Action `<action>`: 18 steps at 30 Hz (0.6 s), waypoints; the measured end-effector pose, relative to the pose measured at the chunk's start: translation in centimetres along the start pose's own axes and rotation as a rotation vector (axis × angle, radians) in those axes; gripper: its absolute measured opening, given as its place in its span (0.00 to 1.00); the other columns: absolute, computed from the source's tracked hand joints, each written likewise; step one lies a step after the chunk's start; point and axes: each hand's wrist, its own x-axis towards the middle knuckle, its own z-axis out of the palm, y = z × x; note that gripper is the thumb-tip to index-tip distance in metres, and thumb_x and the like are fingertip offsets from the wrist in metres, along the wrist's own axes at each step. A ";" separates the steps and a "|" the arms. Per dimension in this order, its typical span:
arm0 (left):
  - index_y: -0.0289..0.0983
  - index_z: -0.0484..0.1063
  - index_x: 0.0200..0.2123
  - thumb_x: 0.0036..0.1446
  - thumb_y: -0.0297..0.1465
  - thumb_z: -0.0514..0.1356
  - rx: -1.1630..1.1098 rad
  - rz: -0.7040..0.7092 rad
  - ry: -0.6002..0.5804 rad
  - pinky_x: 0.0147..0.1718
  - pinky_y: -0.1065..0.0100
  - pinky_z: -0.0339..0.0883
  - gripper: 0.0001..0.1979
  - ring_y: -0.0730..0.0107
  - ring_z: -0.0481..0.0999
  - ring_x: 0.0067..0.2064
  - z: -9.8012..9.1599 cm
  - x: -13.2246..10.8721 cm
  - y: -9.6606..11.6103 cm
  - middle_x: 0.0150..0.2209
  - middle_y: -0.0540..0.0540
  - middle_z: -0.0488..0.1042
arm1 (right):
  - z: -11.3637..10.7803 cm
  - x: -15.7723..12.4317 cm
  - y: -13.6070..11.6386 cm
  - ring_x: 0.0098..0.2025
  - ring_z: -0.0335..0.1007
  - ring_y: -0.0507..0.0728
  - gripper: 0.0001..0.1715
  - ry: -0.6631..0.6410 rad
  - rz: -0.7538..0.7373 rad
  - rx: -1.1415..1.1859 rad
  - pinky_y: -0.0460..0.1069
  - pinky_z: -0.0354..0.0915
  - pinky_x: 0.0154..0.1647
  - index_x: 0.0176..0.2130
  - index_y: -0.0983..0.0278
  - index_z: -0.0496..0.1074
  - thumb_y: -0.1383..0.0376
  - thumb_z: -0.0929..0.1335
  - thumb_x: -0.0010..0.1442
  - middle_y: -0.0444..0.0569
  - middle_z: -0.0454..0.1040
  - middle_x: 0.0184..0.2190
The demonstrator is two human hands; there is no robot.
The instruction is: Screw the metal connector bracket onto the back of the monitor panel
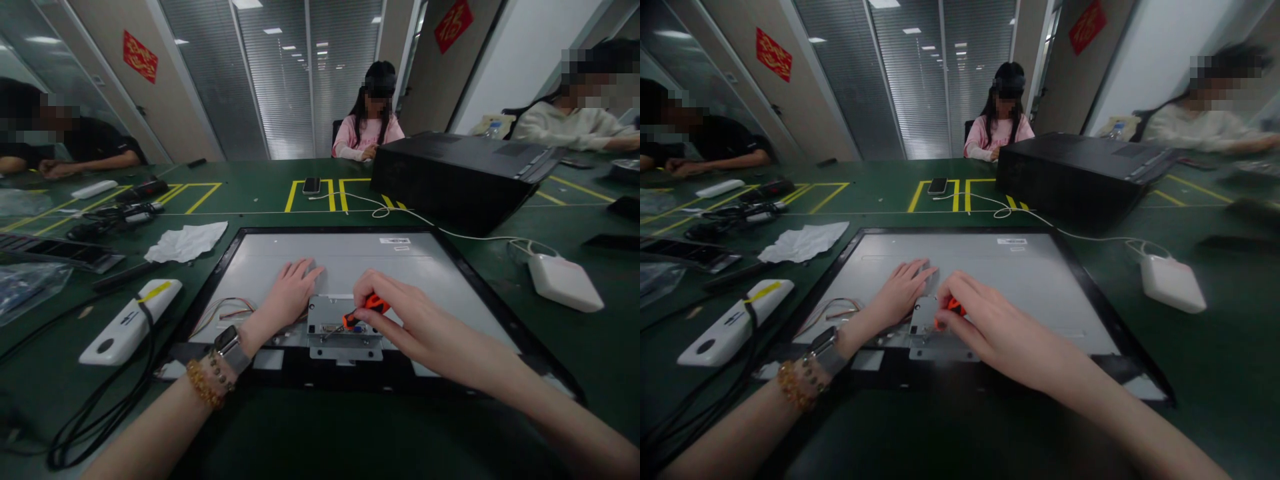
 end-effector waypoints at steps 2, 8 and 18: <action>0.37 0.59 0.63 0.64 0.22 0.47 -0.004 0.010 -0.002 0.62 0.47 0.54 0.24 0.54 0.57 0.66 0.1 0.0 0.0 0.63 0.36 0.61 | 0.2 0.1 0.1 0.41 0.68 0.55 0.05 -0.007 0.003 0.002 0.53 0.66 0.43 0.41 0.60 0.64 0.63 0.61 0.69 0.48 0.70 0.41; 0.36 0.59 0.63 0.65 0.22 0.46 -0.013 -0.005 0.031 0.61 0.48 0.55 0.24 0.53 0.58 0.65 0.2 -0.1 -0.1 0.64 0.34 0.60 | 0.4 0.1 0.1 0.39 0.70 0.55 0.06 -0.028 0.032 -0.030 0.53 0.67 0.41 0.41 0.61 0.64 0.62 0.61 0.69 0.48 0.70 0.41; 0.38 0.58 0.63 0.66 0.24 0.47 -0.006 -0.005 0.036 0.61 0.50 0.54 0.23 0.54 0.59 0.65 0.4 -0.1 -0.2 0.64 0.36 0.59 | 0.8 0.2 -0.1 0.37 0.72 0.56 0.06 0.006 0.034 -0.183 0.52 0.66 0.36 0.42 0.61 0.63 0.62 0.61 0.69 0.48 0.72 0.38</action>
